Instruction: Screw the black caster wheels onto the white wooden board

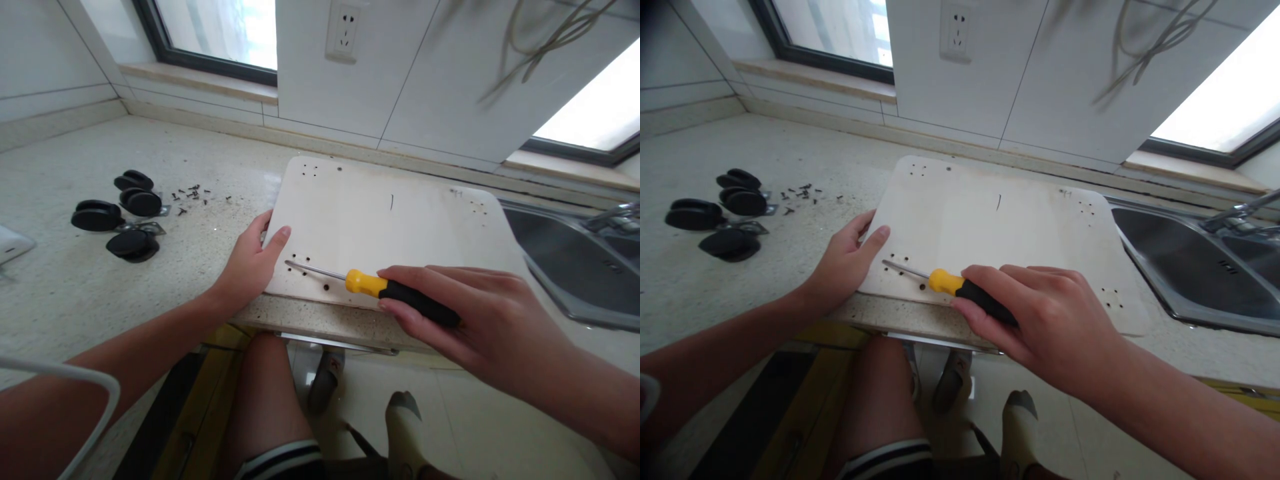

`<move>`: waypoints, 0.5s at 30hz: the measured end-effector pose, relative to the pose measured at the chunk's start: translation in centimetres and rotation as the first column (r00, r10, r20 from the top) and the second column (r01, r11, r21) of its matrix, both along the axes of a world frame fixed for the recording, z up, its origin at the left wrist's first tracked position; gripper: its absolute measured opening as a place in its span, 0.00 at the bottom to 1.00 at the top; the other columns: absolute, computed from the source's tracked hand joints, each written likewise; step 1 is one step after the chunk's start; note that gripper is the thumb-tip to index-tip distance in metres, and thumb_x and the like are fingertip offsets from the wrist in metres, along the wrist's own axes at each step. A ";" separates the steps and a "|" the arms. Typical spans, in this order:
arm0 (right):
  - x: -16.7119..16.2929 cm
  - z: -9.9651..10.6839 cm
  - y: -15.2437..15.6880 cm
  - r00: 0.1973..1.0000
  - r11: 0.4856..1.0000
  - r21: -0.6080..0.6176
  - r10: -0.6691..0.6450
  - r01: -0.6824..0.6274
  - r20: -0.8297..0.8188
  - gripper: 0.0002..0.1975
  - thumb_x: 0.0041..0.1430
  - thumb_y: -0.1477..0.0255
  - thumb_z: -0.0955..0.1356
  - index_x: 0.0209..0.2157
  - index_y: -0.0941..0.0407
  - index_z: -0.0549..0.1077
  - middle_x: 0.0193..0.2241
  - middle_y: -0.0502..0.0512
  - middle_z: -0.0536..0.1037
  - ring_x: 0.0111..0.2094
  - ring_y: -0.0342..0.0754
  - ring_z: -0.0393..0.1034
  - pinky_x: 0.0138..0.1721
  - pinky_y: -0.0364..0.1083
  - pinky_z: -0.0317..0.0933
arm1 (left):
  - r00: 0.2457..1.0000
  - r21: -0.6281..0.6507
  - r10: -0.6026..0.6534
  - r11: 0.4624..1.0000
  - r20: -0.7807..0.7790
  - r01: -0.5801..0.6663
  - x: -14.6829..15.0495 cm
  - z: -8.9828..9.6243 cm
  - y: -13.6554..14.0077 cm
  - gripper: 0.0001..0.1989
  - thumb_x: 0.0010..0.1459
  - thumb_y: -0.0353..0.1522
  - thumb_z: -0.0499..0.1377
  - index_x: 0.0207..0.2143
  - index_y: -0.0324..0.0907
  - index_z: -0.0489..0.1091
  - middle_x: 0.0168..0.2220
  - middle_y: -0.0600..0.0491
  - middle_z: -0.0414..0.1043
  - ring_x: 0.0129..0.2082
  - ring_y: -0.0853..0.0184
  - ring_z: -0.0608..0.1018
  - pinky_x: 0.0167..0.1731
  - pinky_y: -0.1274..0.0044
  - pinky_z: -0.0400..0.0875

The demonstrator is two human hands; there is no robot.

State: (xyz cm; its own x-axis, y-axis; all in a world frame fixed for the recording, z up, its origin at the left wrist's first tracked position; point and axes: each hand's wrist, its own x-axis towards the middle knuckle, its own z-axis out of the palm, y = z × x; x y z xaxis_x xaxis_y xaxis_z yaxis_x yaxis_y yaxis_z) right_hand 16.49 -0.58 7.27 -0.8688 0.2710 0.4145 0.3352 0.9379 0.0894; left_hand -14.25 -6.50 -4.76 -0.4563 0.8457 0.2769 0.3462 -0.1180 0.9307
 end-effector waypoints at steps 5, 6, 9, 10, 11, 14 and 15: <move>0.0 0.0 -0.2 0.999 0.987 -0.152 -0.045 0.041 -0.025 0.13 0.80 0.59 0.70 0.52 0.52 0.82 0.37 0.45 0.89 0.26 0.37 0.80 0.29 0.39 0.69 | 1.000 0.000 0.004 1.000 -0.012 -0.004 0.0 -0.1 0.1 0.27 0.76 0.43 0.62 0.68 0.36 0.75 0.67 0.39 0.82 0.66 0.49 0.83 0.72 0.57 0.75; 0.1 0.1 -0.2 0.999 0.972 -0.233 -0.041 0.035 -0.019 0.13 0.80 0.59 0.69 0.52 0.51 0.82 0.38 0.44 0.90 0.26 0.36 0.80 0.30 0.38 0.68 | 1.000 0.002 0.003 1.000 -0.010 -0.003 0.0 -0.1 0.1 0.27 0.76 0.43 0.62 0.68 0.36 0.75 0.67 0.39 0.82 0.66 0.49 0.83 0.72 0.58 0.75; 0.5 0.2 -0.3 0.998 0.960 -0.275 -0.057 0.053 -0.005 0.14 0.80 0.57 0.68 0.53 0.49 0.82 0.42 0.45 0.91 0.29 0.37 0.82 0.30 0.39 0.68 | 1.000 0.006 -0.002 1.000 -0.006 0.002 0.0 -0.1 0.1 0.27 0.76 0.43 0.61 0.68 0.36 0.75 0.67 0.39 0.82 0.66 0.49 0.83 0.71 0.58 0.75; 0.7 0.3 -0.2 0.997 0.964 -0.258 -0.072 0.070 0.002 0.14 0.80 0.56 0.69 0.53 0.48 0.83 0.42 0.45 0.91 0.29 0.38 0.82 0.29 0.40 0.67 | 1.000 0.004 0.001 1.000 -0.007 -0.001 0.0 -0.1 0.1 0.27 0.76 0.43 0.61 0.68 0.36 0.75 0.67 0.39 0.82 0.66 0.49 0.83 0.71 0.58 0.75; 0.9 0.3 -0.1 0.996 0.963 -0.255 -0.088 0.086 0.006 0.14 0.80 0.56 0.69 0.53 0.48 0.83 0.42 0.45 0.91 0.28 0.38 0.82 0.28 0.40 0.66 | 1.000 0.001 0.005 1.000 -0.011 -0.005 0.0 -0.1 0.1 0.27 0.76 0.43 0.61 0.68 0.36 0.75 0.67 0.39 0.82 0.66 0.49 0.83 0.72 0.58 0.74; 1.5 0.5 0.0 0.994 0.949 -0.294 -0.113 0.112 0.015 0.13 0.79 0.56 0.69 0.53 0.46 0.83 0.41 0.43 0.91 0.28 0.37 0.81 0.28 0.39 0.66 | 1.000 -0.004 0.012 1.000 -0.021 -0.012 -0.1 -0.1 0.0 0.27 0.76 0.43 0.61 0.68 0.36 0.75 0.67 0.38 0.82 0.66 0.48 0.83 0.72 0.57 0.74; 1.7 0.5 0.0 0.993 0.951 -0.286 -0.116 0.114 0.008 0.13 0.79 0.55 0.69 0.53 0.46 0.83 0.40 0.43 0.91 0.28 0.37 0.81 0.29 0.39 0.66 | 1.000 -0.003 0.009 1.000 -0.022 -0.009 -0.1 -0.1 0.0 0.27 0.76 0.43 0.61 0.68 0.36 0.75 0.67 0.38 0.82 0.66 0.48 0.83 0.72 0.57 0.75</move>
